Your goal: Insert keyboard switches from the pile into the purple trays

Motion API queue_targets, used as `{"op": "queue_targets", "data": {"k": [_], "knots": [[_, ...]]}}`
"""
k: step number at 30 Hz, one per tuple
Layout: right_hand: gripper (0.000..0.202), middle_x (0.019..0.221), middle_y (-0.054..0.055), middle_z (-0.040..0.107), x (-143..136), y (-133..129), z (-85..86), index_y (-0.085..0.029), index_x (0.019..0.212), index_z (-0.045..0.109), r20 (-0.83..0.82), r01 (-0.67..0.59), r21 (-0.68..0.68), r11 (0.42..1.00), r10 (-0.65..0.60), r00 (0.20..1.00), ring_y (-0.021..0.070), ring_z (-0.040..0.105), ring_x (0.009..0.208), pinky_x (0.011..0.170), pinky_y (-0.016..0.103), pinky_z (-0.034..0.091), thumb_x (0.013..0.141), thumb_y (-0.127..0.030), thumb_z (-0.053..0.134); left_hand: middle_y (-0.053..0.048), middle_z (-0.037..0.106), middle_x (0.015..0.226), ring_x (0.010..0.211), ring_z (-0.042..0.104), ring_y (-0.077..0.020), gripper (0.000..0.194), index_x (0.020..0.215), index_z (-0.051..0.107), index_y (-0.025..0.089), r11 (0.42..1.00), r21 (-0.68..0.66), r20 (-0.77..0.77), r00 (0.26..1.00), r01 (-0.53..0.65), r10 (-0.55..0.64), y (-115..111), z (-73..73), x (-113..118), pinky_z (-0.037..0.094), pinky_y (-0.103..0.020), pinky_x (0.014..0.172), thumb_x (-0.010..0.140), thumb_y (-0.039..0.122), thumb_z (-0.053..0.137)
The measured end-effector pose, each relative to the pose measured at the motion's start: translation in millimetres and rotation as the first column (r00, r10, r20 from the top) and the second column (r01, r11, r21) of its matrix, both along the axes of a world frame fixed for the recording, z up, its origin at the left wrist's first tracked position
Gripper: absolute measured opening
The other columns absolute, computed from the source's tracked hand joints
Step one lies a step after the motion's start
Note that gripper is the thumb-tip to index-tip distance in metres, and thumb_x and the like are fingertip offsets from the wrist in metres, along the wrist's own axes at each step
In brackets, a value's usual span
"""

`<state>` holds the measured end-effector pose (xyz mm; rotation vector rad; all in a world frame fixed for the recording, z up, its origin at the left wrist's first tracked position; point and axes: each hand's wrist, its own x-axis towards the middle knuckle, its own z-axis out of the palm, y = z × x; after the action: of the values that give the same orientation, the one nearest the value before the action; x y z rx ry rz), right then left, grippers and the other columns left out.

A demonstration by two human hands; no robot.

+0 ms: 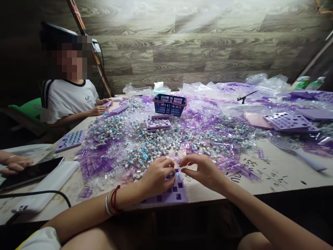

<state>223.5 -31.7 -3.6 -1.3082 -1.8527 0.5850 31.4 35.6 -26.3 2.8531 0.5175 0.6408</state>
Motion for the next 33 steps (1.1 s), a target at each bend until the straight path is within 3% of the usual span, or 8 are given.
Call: {"op": "queue_targets", "data": {"k": [10,16,24,33], "knots": [[0.014,0.080,0.001,0.070,-2,1,-1.5,-0.020,0.080,0.067,-0.017,-0.012,-0.015,1.000,0.011,1.000,0.0154,0.065,0.076,0.072,0.027,0.049,0.074,-0.009,0.061,-0.005,0.059,0.091,0.088,0.052,-0.0201,0.003,0.074,0.066,0.017,0.982,-0.184,0.033,0.998,-0.047,0.054,2,-1.5,1,0.045,-0.035,0.079,0.073,0.015,0.066],[0.013,0.080,0.002,0.071,-7,3,0.0,-0.020,0.079,0.067,-0.011,-0.031,-0.017,0.999,0.031,0.999,0.0160,0.064,0.076,0.071,0.027,0.048,0.074,-0.011,0.060,-0.005,0.056,0.106,0.101,0.048,-0.0225,0.010,0.078,0.068,0.020,0.962,-0.269,0.054,0.997,-0.046,0.063,6,-2.6,-2,0.042,-0.039,0.091,0.070,0.013,0.068],[0.013,0.079,0.002,0.070,-11,4,-2.5,-0.020,0.081,0.066,-0.002,-0.036,-0.012,0.999,0.036,0.999,0.0159,0.064,0.074,0.070,0.027,0.049,0.073,-0.012,0.059,-0.007,0.058,0.104,0.101,0.047,-0.0241,0.022,0.094,0.060,0.018,0.985,-0.170,0.126,0.991,-0.024,0.046,10,5.9,-7,0.040,-0.040,0.092,0.076,0.029,0.066],[0.011,0.084,0.002,0.070,-17,3,-13.9,-0.021,0.081,0.062,0.064,-0.029,0.157,0.987,0.019,0.998,0.0176,0.065,0.078,0.073,0.029,0.049,0.075,-0.012,0.063,-0.003,0.063,0.080,0.081,0.052,-0.0194,0.012,0.086,0.057,0.018,0.999,-0.032,0.120,0.992,0.038,-0.034,11,3.5,-8,0.041,-0.034,0.078,0.080,0.028,0.058]]}}
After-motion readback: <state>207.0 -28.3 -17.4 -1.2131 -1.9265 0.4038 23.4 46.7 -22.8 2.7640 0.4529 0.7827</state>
